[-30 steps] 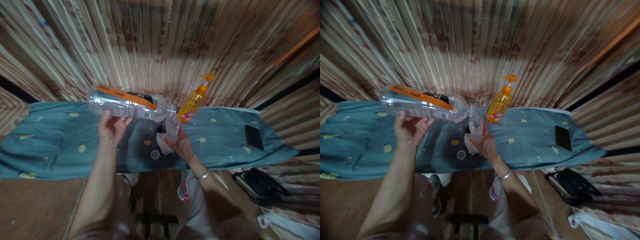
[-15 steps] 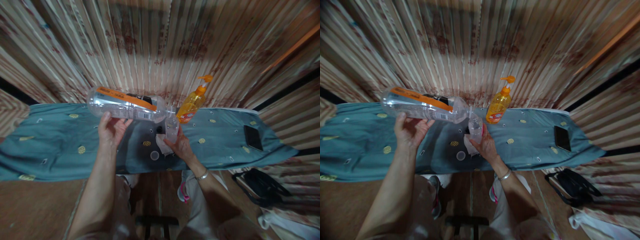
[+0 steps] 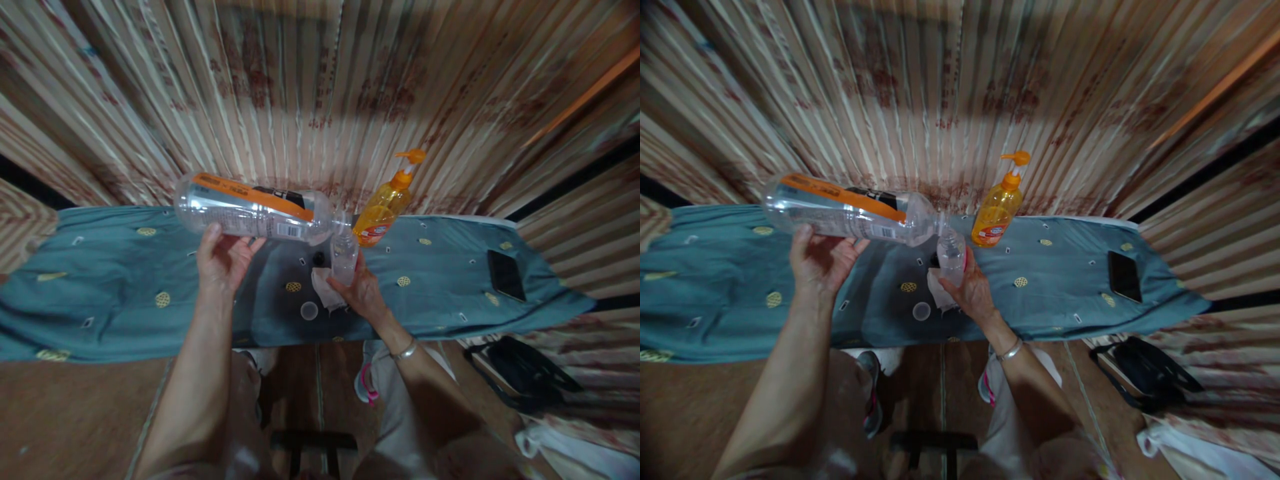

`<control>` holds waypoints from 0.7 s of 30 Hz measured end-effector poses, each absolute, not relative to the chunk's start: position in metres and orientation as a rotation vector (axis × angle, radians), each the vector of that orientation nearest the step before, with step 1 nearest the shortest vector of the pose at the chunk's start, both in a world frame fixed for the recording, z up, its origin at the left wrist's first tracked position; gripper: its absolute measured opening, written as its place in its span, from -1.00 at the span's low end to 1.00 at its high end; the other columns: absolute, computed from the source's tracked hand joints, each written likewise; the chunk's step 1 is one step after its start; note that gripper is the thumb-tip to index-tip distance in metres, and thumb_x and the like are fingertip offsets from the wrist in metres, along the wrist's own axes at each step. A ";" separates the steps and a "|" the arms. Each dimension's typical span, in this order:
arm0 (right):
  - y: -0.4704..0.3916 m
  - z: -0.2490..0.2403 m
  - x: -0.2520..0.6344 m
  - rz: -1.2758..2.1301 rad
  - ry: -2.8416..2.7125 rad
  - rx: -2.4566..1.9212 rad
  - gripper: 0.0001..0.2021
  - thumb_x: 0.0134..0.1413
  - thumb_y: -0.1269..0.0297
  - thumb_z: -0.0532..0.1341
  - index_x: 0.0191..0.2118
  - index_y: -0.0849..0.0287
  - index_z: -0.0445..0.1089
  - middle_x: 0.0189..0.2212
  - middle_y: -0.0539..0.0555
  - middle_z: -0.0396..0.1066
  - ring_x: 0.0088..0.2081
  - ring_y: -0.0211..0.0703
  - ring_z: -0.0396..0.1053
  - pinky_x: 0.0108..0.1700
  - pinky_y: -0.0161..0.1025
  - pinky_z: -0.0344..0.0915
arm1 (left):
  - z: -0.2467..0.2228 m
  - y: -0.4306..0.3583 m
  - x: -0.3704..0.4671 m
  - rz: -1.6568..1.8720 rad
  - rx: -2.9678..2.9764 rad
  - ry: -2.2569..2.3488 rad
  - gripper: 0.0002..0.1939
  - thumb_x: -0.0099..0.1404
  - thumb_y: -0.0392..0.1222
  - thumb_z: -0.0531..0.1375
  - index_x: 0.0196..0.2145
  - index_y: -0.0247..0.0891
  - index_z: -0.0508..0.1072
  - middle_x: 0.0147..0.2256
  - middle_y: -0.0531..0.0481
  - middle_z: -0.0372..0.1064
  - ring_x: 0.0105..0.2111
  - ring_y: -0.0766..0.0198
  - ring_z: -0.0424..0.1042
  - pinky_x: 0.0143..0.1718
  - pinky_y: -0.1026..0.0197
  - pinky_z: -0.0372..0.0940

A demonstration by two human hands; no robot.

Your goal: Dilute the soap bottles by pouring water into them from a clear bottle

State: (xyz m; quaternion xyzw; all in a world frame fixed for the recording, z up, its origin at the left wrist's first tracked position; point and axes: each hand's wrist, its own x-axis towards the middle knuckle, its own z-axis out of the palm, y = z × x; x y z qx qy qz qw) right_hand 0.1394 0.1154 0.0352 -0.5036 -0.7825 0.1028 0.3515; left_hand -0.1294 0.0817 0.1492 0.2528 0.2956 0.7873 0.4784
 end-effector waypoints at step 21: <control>0.115 0.039 0.139 0.317 -2.027 -1.338 0.03 0.08 -0.13 0.30 0.47 0.27 -0.21 0.18 0.47 0.40 0.14 0.30 0.48 0.07 0.30 0.49 | 0.150 0.081 -0.129 1.919 0.599 0.728 -0.74 0.03 -0.02 0.38 -0.31 -0.07 0.48 -0.32 0.03 0.57 -0.08 0.01 0.56 -0.08 -0.06 0.51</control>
